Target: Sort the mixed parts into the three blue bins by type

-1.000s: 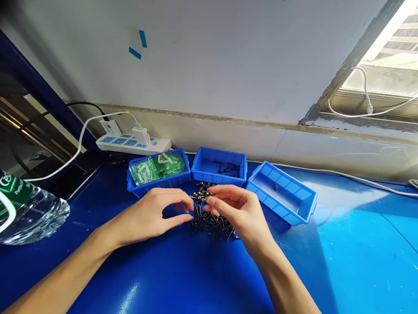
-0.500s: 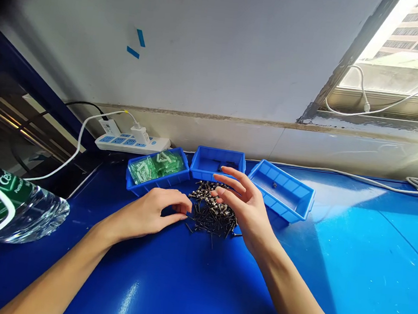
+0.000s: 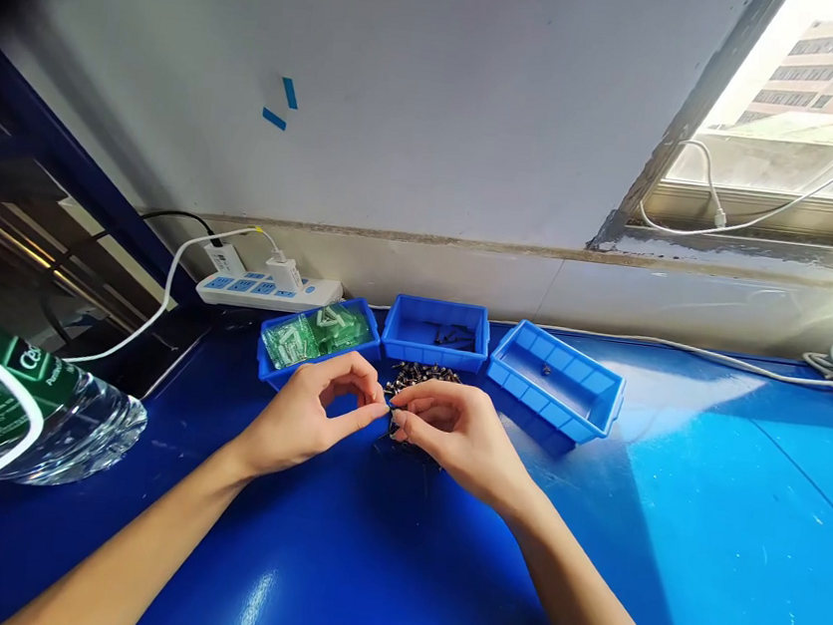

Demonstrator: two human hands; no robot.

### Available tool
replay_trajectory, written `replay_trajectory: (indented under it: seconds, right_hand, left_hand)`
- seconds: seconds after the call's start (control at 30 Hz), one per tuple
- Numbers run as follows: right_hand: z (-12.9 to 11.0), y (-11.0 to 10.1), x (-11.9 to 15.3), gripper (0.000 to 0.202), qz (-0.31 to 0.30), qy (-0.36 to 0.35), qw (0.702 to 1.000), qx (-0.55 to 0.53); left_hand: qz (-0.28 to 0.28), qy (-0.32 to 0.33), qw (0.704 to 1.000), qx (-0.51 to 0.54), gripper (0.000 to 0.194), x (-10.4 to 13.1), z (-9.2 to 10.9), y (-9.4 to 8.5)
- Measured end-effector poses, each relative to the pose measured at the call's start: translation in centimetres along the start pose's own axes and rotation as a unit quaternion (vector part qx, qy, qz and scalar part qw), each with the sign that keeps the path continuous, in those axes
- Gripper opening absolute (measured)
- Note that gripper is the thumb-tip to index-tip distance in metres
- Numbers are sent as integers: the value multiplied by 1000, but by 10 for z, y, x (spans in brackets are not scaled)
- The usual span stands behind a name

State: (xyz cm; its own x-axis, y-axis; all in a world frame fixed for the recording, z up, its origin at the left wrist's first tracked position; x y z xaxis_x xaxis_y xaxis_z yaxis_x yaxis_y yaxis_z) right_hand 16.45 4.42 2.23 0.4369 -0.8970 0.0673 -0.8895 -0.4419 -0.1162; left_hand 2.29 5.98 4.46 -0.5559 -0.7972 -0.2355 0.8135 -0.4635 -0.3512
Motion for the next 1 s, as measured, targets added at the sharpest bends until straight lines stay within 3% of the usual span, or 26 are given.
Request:
replay_trajectory:
  seconds: [0.17, 0.3, 0.4, 0.5, 0.83, 1.0]
  right_hand:
    - [4, -7, -1, 32, 12, 26, 997, -71]
    - [4, -30, 3, 32, 120, -25, 983, -137]
    - [5, -39, 6, 62, 167, -74, 963, -201]
    - [7, -34, 5, 80, 137, -68, 968, -200]
    - [6, -26, 5, 49, 98, -27, 987, -128]
    - [8, -27, 3, 39, 101, -32, 992, -75]
  left_hand:
    - [-41, 10, 996, -73, 4, -1, 4, 5]
    - [-60, 60, 966, -243, 14, 2, 5, 9]
    - [-92, 85, 940, -317, 20, 5, -1, 18]
    - [-112, 85, 926, -351, 20, 6, -6, 24]
    - [-127, 35, 922, -363, 11, 2, -11, 20]
    - [-91, 36, 947, -305, 13, 1, -4, 10]
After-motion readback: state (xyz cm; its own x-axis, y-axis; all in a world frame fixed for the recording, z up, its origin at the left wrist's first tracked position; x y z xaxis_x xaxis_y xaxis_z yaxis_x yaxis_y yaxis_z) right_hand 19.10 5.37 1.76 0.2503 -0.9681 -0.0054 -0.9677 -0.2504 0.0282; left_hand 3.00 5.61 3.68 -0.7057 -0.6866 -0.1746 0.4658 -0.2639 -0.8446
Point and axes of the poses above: each hand's wrist, its own x-axis away from the middle knuckle, its own y-axis out of the palm, z = x × y, the point moved 9 cm from there along -x, towards the middle knuckle, and after that the axes turned 9 degrees about -z, right-handed, at the moved point
